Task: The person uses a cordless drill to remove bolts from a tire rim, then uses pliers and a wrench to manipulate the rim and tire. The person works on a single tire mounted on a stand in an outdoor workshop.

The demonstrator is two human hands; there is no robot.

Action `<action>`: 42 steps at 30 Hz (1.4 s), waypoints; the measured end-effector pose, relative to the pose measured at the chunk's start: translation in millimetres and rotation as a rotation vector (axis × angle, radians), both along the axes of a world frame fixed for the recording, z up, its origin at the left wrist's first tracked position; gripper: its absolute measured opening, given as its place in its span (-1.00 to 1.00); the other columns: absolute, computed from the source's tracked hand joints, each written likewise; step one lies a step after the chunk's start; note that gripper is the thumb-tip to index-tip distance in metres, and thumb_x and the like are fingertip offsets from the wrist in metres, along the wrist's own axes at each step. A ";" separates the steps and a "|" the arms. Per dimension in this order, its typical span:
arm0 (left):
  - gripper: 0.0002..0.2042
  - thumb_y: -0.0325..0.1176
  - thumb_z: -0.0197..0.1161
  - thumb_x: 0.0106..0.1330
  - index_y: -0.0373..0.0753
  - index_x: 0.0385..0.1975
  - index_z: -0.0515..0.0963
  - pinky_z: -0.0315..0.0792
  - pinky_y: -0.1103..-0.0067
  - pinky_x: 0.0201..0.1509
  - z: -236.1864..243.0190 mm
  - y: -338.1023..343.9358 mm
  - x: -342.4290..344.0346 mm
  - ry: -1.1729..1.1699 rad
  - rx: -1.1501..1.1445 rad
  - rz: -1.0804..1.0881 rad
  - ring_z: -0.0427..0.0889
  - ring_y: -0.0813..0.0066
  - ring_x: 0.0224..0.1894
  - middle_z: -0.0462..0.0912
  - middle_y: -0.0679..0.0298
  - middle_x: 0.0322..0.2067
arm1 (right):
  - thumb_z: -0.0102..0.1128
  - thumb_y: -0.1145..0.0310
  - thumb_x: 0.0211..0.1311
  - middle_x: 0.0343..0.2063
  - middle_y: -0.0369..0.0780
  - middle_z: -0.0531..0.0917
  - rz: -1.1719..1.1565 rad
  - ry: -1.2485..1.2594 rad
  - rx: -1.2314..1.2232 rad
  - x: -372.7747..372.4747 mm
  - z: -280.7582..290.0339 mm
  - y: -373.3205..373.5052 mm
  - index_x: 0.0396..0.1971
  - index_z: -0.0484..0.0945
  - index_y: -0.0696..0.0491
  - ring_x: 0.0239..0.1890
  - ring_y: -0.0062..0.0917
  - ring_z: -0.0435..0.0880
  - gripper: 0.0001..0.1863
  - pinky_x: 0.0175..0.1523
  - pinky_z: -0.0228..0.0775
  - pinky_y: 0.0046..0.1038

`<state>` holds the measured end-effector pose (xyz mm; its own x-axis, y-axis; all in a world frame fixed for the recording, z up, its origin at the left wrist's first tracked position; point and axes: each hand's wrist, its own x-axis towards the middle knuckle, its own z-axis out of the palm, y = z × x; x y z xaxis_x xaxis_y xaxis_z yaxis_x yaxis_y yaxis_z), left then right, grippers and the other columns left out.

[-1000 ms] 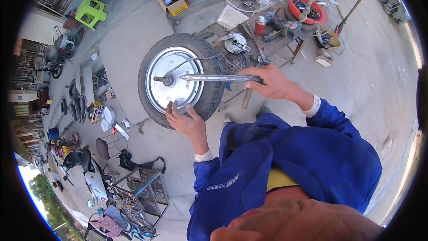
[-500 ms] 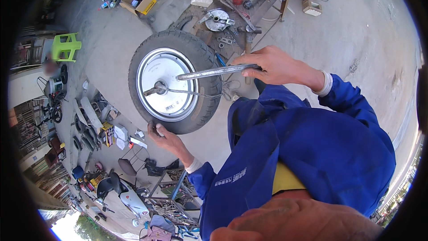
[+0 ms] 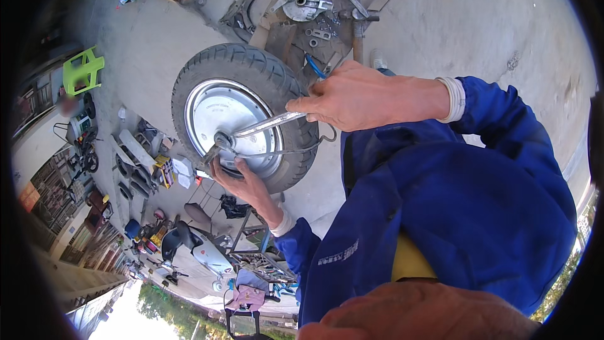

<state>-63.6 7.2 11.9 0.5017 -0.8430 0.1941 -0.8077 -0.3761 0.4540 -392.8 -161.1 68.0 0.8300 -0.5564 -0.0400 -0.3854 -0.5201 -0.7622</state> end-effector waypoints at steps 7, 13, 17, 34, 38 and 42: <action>-0.28 0.13 0.12 0.58 -0.49 0.37 0.37 0.25 -0.03 0.48 -7.6 -1.7 12.8 -0.075 0.004 -0.072 0.36 -0.24 0.42 0.38 -0.23 0.35 | 0.32 0.31 0.34 -0.53 -0.11 0.68 0.019 -0.009 0.000 0.8 -2.6 -6.0 0.17 0.64 0.01 -0.45 -0.13 0.76 -0.59 -0.42 0.48 -0.10; -0.25 0.20 0.15 0.56 -0.47 0.35 0.42 0.31 0.03 0.41 -15.6 -0.8 23.3 -0.124 -0.009 -0.079 0.43 -0.18 0.35 0.43 -0.18 0.29 | 0.32 0.30 0.34 -0.54 -0.13 0.67 -0.021 0.037 0.063 6.5 4.5 3.5 0.22 0.62 -0.01 -0.49 -0.17 0.74 -0.55 -0.47 0.46 -0.14; -0.26 0.19 0.16 0.56 -0.47 0.35 0.42 0.32 0.03 0.40 -14.8 0.3 25.1 -0.115 -0.024 -0.096 0.44 -0.17 0.35 0.43 -0.18 0.29 | 0.31 0.26 0.36 -0.52 -0.19 0.64 -0.039 -0.025 -0.032 1.5 -25.7 19.5 0.31 0.58 -0.10 -0.52 -0.24 0.72 -0.49 -0.51 0.44 -0.20; -0.20 0.26 0.13 0.53 -0.46 0.37 0.43 0.29 0.01 0.44 -16.2 4.6 29.8 -0.126 -0.005 -0.091 0.39 -0.21 0.42 0.39 -0.22 0.37 | 0.32 0.21 0.41 -0.52 -0.29 0.59 -0.105 -0.067 -0.184 2.5 -52.8 37.2 0.49 0.46 -0.31 -0.62 -0.40 0.60 -0.35 -0.57 0.37 -0.30; -0.19 0.29 0.08 0.53 -0.45 0.37 0.43 0.29 0.00 0.43 -19.0 4.7 34.5 -0.146 -0.009 -0.104 0.39 -0.22 0.42 0.41 -0.23 0.35 | 0.30 0.24 0.40 -0.50 -0.25 0.62 -0.059 -0.040 -0.142 9.3 -45.2 31.0 0.47 0.47 -0.28 -0.60 -0.35 0.64 -0.37 -0.55 0.42 -0.27; -0.25 0.19 0.22 0.51 -0.47 0.33 0.46 0.32 0.03 0.41 -16.3 3.6 33.8 -0.102 -0.015 -0.093 0.44 -0.22 0.36 0.42 -0.24 0.32 | 0.31 0.37 0.27 -0.53 -0.19 0.62 -0.048 -0.129 -0.065 7.6 -49.6 14.8 0.40 0.55 -0.19 -0.57 -0.26 0.67 -0.36 -0.51 0.40 -0.20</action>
